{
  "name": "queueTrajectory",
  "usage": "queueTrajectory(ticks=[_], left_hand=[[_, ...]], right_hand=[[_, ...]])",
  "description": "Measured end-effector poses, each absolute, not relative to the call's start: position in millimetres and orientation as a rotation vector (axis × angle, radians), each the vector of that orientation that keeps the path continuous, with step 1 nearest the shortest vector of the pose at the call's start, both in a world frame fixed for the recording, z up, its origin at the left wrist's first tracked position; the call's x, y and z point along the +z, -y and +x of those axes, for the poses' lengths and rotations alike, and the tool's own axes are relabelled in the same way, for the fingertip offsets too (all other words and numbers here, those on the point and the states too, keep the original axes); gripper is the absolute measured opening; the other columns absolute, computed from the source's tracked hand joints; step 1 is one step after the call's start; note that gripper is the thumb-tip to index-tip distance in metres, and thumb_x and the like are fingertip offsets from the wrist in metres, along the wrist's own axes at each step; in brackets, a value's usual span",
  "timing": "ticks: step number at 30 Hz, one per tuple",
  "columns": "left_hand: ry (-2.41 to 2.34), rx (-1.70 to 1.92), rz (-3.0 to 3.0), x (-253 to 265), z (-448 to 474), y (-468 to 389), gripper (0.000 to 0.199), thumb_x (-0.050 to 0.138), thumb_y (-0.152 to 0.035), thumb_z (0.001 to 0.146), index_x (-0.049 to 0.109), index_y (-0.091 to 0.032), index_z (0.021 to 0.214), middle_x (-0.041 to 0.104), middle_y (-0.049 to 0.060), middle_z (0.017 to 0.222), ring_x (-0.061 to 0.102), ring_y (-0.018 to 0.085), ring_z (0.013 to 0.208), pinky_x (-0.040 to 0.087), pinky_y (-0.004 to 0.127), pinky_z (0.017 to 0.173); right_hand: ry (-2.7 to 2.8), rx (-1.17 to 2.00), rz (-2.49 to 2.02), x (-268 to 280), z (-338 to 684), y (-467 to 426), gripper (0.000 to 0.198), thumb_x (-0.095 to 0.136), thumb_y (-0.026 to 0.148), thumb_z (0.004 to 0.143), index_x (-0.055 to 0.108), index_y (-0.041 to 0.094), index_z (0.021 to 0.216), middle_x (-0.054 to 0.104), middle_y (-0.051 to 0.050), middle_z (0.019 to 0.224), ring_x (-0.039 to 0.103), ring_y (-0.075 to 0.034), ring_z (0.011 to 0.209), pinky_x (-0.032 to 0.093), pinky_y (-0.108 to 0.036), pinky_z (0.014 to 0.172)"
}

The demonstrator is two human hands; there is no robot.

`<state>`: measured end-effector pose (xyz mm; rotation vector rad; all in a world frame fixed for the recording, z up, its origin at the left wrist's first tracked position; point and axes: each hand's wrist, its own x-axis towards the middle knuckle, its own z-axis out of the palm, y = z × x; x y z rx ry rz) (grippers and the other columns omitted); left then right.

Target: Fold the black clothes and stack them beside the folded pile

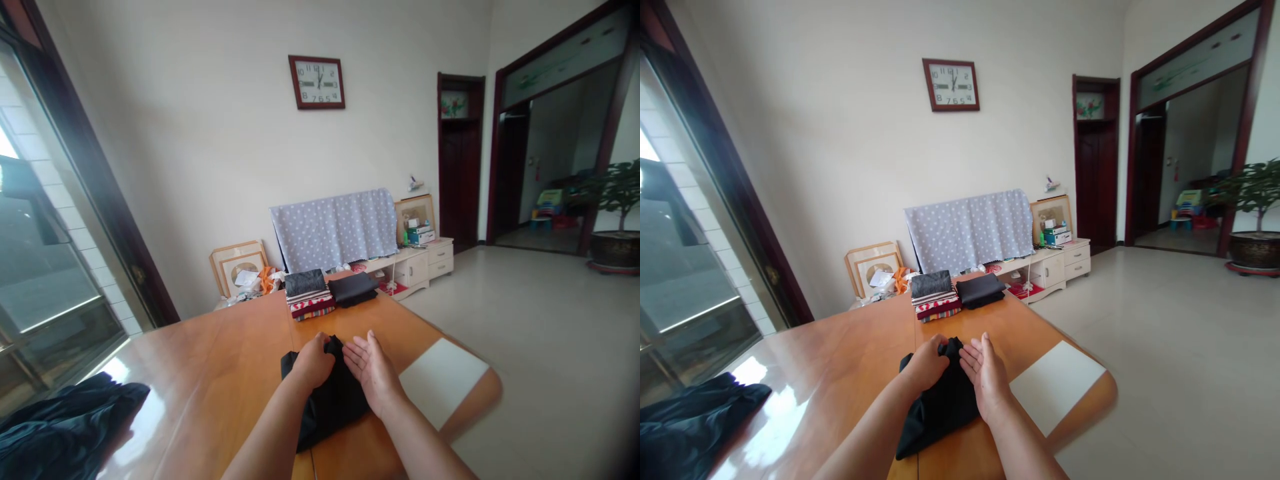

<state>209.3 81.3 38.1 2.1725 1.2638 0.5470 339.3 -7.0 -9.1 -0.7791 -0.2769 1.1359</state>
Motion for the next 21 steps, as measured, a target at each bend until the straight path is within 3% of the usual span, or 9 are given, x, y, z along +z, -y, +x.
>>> queueTrajectory(ticks=[7, 11, 14, 17, 21], left_hand=[[-1.072, 0.645, 1.993, 45, 211, -72, 0.052, 0.062, -0.038, 0.083, 0.057, -0.017, 0.131, 0.071, 0.004, 0.084, 0.065, 0.014, 0.06, 0.049, 0.026, 0.063], [-1.14, 0.918, 1.84, 55, 185, -84, 0.043, 0.048, -0.039, 0.09, 0.055, -0.015, 0.125, 0.069, 0.006, 0.092, 0.066, 0.014, 0.065, 0.05, 0.026, 0.065], [-1.224, 1.014, 1.797, 54, 157, -95, 0.032, 0.049, -0.03, 0.086, 0.057, -0.017, 0.114, 0.068, 0.006, 0.095, 0.064, 0.014, 0.069, 0.05, 0.027, 0.067], [-1.349, 0.95, 1.984, 43, 131, -99, 0.028, 0.052, -0.015, 0.077, 0.062, -0.021, 0.102, 0.068, 0.005, 0.103, 0.065, 0.017, 0.083, 0.049, 0.026, 0.074], [-1.391, 0.667, 2.404, 30, 113, -97, 0.054, 0.052, -0.007, 0.071, 0.063, -0.029, 0.119, 0.061, 0.005, 0.126, 0.063, 0.018, 0.099, 0.047, 0.025, 0.081]], right_hand=[[0.386, 0.989, -0.909, -9, 343, 12, 0.064, 0.056, 0.067, 0.085, 0.062, 0.014, 0.121, 0.073, -0.016, 0.109, 0.07, -0.028, 0.107, 0.056, -0.041, 0.095], [0.564, 0.856, -1.108, -7, 344, 25, 0.055, 0.068, 0.062, 0.077, 0.068, 0.015, 0.106, 0.075, -0.011, 0.093, 0.072, -0.026, 0.088, 0.059, -0.038, 0.079], [0.8, 0.719, -1.26, -6, 339, 38, 0.045, 0.063, 0.057, 0.081, 0.071, 0.018, 0.1, 0.074, -0.009, 0.088, 0.07, -0.025, 0.084, 0.057, -0.035, 0.075], [1.132, 0.546, -1.385, -6, 331, 53, 0.032, 0.059, 0.037, 0.085, 0.07, 0.022, 0.111, 0.073, -0.008, 0.102, 0.068, -0.024, 0.095, 0.054, -0.035, 0.086], [1.547, 0.327, -1.499, -10, 324, 68, 0.053, 0.05, 0.012, 0.075, 0.068, 0.03, 0.121, 0.061, -0.005, 0.135, 0.055, -0.024, 0.125, 0.041, -0.039, 0.108]])
